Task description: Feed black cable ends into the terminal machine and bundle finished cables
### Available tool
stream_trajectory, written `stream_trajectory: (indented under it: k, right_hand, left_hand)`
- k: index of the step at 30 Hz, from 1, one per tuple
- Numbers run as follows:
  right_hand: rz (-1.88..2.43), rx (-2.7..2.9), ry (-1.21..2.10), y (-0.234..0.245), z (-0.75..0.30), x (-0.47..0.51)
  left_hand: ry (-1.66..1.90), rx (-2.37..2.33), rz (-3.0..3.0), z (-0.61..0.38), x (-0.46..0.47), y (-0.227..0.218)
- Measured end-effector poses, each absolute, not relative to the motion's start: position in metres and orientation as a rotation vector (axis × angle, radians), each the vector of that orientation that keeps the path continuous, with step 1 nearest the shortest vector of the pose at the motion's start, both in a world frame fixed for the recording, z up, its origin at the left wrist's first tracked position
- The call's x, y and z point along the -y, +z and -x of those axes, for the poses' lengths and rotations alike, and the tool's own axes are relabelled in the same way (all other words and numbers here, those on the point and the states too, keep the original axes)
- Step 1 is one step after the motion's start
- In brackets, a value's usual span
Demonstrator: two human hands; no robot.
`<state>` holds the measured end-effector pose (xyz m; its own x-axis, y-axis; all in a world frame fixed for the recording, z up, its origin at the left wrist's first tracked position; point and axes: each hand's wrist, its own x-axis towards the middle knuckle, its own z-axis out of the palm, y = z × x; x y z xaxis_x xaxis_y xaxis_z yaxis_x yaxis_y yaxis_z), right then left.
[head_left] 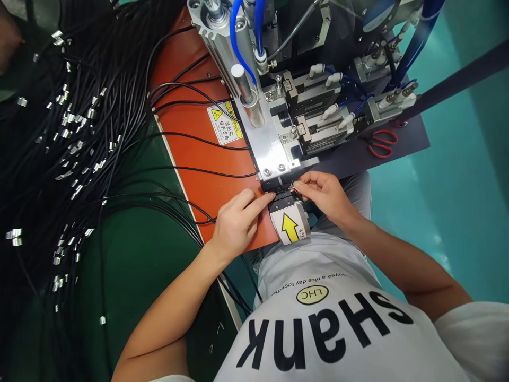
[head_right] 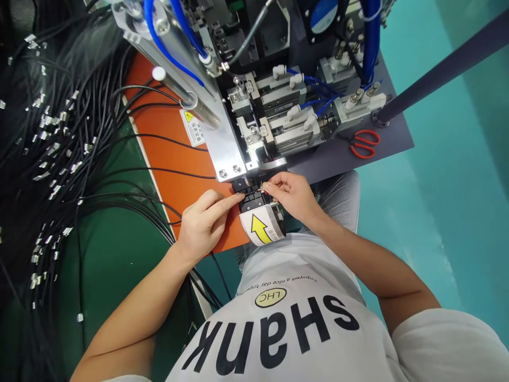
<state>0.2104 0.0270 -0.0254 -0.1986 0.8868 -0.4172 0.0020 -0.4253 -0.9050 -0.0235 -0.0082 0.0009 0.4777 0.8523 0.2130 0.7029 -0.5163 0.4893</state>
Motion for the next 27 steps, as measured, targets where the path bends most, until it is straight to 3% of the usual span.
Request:
stream_trajectory:
  k: [27]
  right_hand:
    - [1.378,1.094,1.725,-0.0227,-0.2111,-0.0281]
  left_hand:
    - [0.530,-1.274,-2.561,0.0230,0.0038,0.0057]
